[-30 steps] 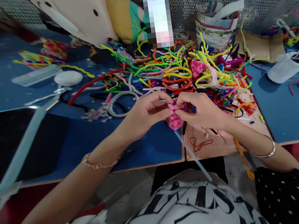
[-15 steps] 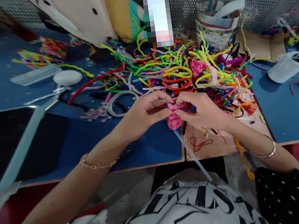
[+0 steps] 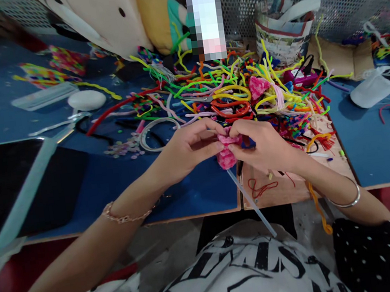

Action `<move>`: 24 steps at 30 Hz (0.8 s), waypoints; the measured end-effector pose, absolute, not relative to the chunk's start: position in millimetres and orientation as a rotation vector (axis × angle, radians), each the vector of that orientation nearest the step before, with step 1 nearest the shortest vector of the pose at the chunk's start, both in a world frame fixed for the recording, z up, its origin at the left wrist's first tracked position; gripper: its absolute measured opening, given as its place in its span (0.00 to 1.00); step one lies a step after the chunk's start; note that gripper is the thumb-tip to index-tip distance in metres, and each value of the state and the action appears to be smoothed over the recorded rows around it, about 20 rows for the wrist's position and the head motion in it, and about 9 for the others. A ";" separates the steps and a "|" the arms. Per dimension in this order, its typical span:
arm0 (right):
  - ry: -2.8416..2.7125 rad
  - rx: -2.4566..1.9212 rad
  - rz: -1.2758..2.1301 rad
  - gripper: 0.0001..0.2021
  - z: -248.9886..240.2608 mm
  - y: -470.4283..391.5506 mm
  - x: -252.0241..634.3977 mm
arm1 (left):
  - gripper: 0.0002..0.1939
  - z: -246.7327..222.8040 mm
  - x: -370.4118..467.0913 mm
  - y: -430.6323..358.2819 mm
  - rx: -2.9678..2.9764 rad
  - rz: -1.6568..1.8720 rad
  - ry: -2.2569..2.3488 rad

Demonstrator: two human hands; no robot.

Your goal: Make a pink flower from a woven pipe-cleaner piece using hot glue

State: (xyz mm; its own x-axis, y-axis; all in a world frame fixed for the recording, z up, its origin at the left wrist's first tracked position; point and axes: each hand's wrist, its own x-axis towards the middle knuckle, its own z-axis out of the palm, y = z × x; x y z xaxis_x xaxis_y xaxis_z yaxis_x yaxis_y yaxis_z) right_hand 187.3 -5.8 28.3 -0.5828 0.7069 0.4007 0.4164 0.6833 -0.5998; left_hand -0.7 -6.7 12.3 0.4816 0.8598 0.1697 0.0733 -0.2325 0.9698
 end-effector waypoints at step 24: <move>-2.234 -0.828 0.453 0.03 26.2 -9.5 188.3 | 0.17 12.9 -1.2 -8.4 1.631 0.952 0.822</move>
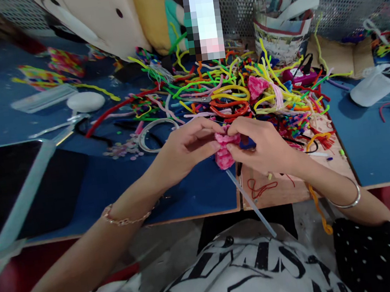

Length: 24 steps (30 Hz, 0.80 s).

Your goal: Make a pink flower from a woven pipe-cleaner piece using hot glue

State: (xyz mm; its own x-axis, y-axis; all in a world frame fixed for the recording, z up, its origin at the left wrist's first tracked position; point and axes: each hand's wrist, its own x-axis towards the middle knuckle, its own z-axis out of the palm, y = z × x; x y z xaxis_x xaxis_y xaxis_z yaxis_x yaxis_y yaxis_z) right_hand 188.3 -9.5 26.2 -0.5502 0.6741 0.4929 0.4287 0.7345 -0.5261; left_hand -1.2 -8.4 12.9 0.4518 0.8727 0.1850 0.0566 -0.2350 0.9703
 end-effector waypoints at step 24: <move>-2.212 -0.757 0.455 0.02 24.6 -8.6 190.7 | 0.19 14.9 -2.6 -7.9 1.467 0.954 0.749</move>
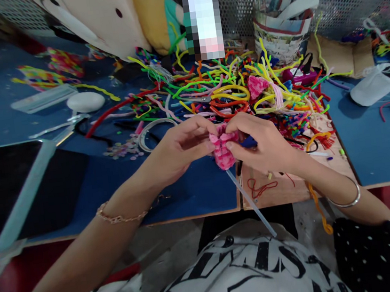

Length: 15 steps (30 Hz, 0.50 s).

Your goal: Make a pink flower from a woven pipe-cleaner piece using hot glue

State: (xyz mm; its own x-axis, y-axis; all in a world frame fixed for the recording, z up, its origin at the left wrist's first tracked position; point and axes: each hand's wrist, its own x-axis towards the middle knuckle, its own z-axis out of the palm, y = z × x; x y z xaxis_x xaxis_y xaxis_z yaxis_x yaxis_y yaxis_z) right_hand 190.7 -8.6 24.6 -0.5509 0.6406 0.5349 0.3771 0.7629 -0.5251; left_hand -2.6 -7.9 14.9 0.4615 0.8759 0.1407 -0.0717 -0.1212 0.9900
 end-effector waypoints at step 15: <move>-2.227 -0.670 0.361 0.06 21.9 -3.5 194.3 | 0.18 18.9 -4.5 -8.8 1.306 0.875 0.796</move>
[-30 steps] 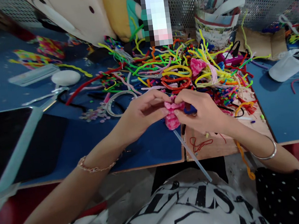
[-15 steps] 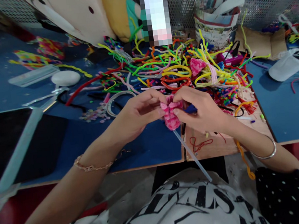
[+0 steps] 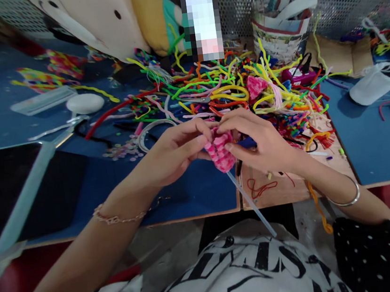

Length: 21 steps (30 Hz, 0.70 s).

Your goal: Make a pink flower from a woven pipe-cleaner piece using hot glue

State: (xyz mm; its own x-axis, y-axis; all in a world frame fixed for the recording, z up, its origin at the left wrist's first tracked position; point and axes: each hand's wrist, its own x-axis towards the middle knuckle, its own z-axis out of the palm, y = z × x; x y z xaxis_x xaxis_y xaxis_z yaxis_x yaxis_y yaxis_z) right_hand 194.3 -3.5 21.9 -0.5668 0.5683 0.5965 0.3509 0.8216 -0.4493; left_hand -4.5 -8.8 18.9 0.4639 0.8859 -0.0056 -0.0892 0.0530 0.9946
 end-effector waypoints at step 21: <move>-2.797 -0.966 -0.185 0.19 6.6 -3.5 193.0 | 0.09 9.8 -18.8 7.4 1.514 1.639 0.517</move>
State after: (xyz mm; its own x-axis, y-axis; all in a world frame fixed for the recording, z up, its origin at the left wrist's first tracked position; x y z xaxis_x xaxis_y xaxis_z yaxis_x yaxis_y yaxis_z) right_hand 193.0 -3.5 6.6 -0.7739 0.5989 0.2058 0.6209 0.7816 0.0599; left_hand -18.8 7.4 9.8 0.0664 0.7856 0.6152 -0.2906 -0.5746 0.7651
